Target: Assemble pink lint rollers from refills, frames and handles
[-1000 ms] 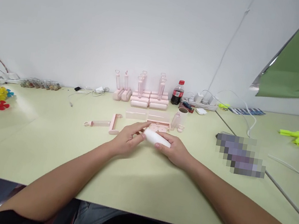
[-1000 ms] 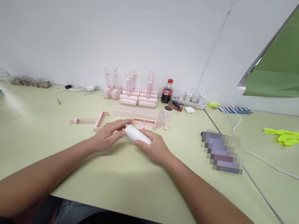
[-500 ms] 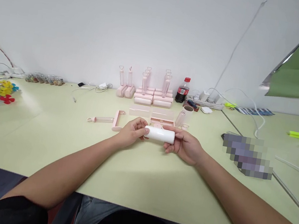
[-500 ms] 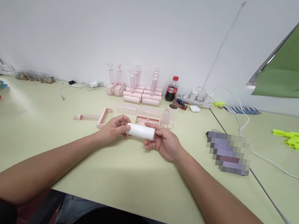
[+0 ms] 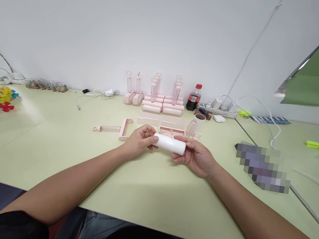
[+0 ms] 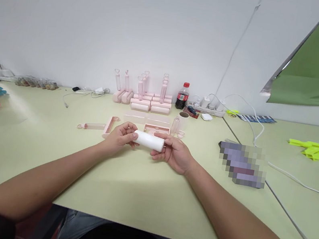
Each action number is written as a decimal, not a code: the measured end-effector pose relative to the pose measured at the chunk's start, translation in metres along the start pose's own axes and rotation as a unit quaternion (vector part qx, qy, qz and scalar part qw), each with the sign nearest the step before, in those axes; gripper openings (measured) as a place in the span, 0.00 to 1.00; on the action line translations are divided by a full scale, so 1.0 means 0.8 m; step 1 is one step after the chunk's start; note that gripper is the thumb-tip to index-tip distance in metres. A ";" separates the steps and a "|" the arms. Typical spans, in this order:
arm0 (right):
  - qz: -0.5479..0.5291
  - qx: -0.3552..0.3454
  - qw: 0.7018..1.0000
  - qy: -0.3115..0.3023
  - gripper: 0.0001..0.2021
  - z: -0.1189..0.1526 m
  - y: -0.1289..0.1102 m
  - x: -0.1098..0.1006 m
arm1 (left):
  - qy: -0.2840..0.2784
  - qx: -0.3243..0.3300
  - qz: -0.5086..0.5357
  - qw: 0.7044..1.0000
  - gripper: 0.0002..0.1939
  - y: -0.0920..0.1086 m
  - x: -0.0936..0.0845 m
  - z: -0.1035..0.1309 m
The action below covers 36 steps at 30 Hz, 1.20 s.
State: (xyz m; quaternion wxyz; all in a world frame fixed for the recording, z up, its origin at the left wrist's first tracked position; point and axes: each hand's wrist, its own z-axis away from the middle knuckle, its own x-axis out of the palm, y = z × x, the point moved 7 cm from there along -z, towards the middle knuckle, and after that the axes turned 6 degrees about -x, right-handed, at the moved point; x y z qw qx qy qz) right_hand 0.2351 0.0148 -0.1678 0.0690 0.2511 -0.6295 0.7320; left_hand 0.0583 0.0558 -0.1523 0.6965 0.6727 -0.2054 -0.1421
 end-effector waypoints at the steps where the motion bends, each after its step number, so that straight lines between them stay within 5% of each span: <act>1: 0.001 0.002 1.000 -0.002 0.18 0.000 0.000 0.001 | -0.003 0.003 -0.001 1.000 0.22 0.000 0.000 0.000; 10: 0.027 -0.026 0.998 -0.045 0.12 0.003 -0.001 0.009 | -0.028 0.016 -0.028 0.999 0.24 0.016 -0.001 0.001; 20: 0.046 0.053 0.997 -0.032 0.18 0.005 0.011 0.008 | -0.036 -0.011 -0.091 0.995 0.18 -0.012 0.000 0.002; 36: 0.089 0.054 0.994 -0.033 0.20 0.009 0.010 0.013 | -0.031 -0.019 -0.134 0.990 0.19 -0.014 -0.001 0.001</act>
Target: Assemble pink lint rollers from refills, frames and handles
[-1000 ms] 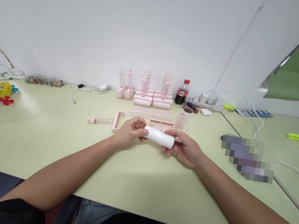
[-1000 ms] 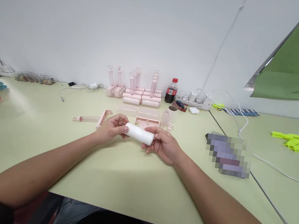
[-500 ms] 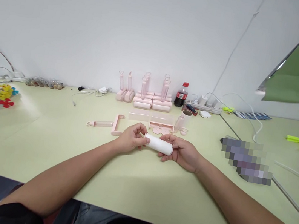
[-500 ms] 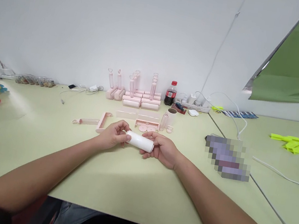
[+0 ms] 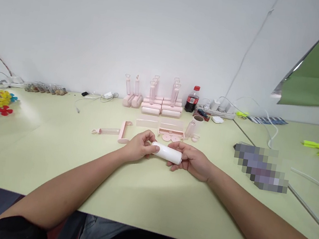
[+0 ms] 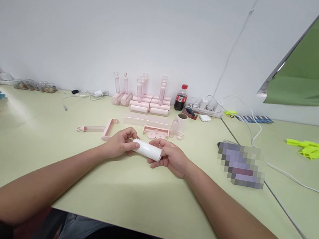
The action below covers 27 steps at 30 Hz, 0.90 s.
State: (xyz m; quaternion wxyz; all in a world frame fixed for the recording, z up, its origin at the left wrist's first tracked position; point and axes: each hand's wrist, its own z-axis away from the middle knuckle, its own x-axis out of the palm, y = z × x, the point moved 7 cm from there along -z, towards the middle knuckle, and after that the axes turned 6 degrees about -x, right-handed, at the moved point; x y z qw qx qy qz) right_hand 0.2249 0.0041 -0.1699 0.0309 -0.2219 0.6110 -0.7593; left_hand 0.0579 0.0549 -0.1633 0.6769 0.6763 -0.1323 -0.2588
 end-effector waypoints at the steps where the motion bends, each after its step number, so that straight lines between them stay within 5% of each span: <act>1: 0.004 0.001 1.000 0.003 0.20 0.001 -0.001 0.000 | 0.001 0.001 -0.002 1.000 0.19 0.001 0.000 0.000; 27: 0.020 0.013 0.999 0.027 0.21 0.003 -0.001 0.002 | 0.007 -0.013 -0.046 0.999 0.19 -0.001 -0.001 -0.002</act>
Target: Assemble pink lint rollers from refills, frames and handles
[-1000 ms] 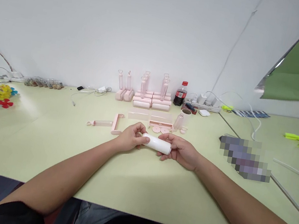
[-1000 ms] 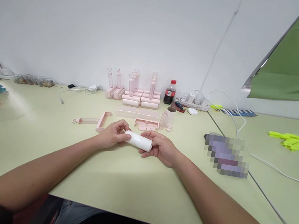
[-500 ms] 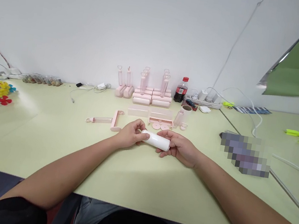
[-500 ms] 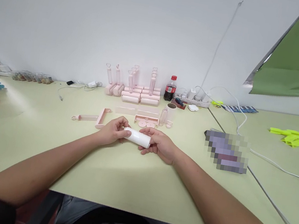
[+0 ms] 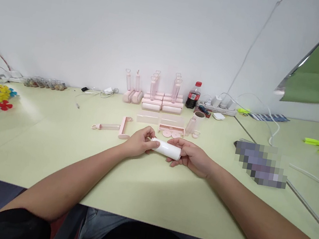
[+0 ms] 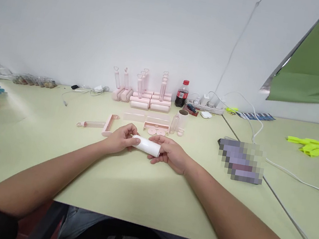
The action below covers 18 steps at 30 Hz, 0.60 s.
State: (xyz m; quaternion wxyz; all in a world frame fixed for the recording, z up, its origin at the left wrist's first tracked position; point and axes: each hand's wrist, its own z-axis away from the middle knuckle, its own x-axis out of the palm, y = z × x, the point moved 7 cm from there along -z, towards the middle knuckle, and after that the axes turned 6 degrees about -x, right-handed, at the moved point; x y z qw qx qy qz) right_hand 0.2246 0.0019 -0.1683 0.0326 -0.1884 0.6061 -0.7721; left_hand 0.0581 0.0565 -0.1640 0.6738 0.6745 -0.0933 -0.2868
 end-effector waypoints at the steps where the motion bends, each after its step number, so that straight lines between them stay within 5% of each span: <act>1: 0.000 -0.001 1.000 -0.001 0.21 0.000 -0.001 0.000 | 0.000 -0.001 0.000 1.000 0.19 0.001 0.000 0.000; 9: -0.004 -0.001 1.000 0.010 0.21 0.000 -0.002 0.001 | -0.002 -0.003 0.002 1.000 0.19 0.000 -0.001 -0.001; 18: -0.081 -0.063 0.987 0.122 0.14 -0.006 -0.009 -0.018 | 0.033 0.012 0.111 0.993 0.25 0.004 -0.006 -0.003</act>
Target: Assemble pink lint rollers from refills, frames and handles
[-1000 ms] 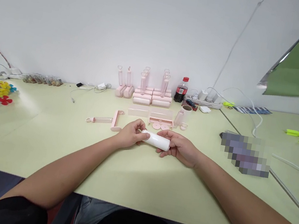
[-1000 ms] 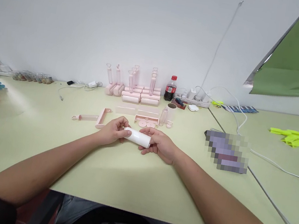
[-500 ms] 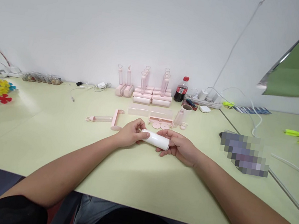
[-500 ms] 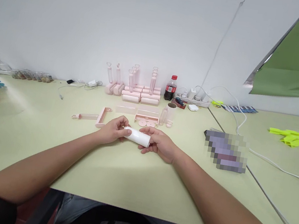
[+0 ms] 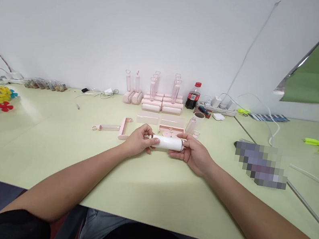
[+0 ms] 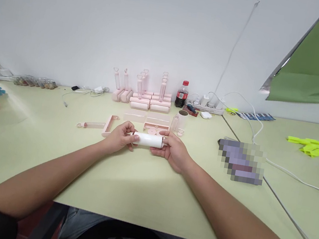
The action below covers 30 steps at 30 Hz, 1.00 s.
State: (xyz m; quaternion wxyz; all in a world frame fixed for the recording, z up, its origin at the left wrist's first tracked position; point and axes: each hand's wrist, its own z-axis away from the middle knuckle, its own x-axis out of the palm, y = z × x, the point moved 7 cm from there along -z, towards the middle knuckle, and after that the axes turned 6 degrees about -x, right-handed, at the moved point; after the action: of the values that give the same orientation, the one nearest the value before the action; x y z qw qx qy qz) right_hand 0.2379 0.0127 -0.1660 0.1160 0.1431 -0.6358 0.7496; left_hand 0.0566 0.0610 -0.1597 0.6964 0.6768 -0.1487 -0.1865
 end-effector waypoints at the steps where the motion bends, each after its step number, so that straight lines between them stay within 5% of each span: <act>1: -0.001 -0.004 1.000 0.009 0.14 -0.001 0.000 -0.001 | -0.006 -0.001 0.010 1.000 0.26 0.000 0.001 0.000; 16: -0.044 -0.047 0.996 0.067 0.06 -0.004 -0.006 -0.008 | -0.007 -0.034 0.081 0.996 0.26 0.000 0.003 0.000; 24: -0.061 -0.061 0.996 0.028 0.08 -0.003 -0.007 -0.007 | -0.012 -0.062 0.080 0.995 0.26 -0.007 0.004 -0.002; 30: 0.057 -0.101 0.993 -0.003 0.08 0.002 -0.011 0.001 | 0.013 -0.063 0.052 0.997 0.23 -0.005 -0.001 -0.001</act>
State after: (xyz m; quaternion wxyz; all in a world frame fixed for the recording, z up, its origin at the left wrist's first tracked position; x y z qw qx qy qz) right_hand 0.2403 0.0128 -0.1570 0.0850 0.0970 -0.7154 0.6867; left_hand 0.0562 0.0617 -0.1640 0.7482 0.6254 -0.1628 -0.1502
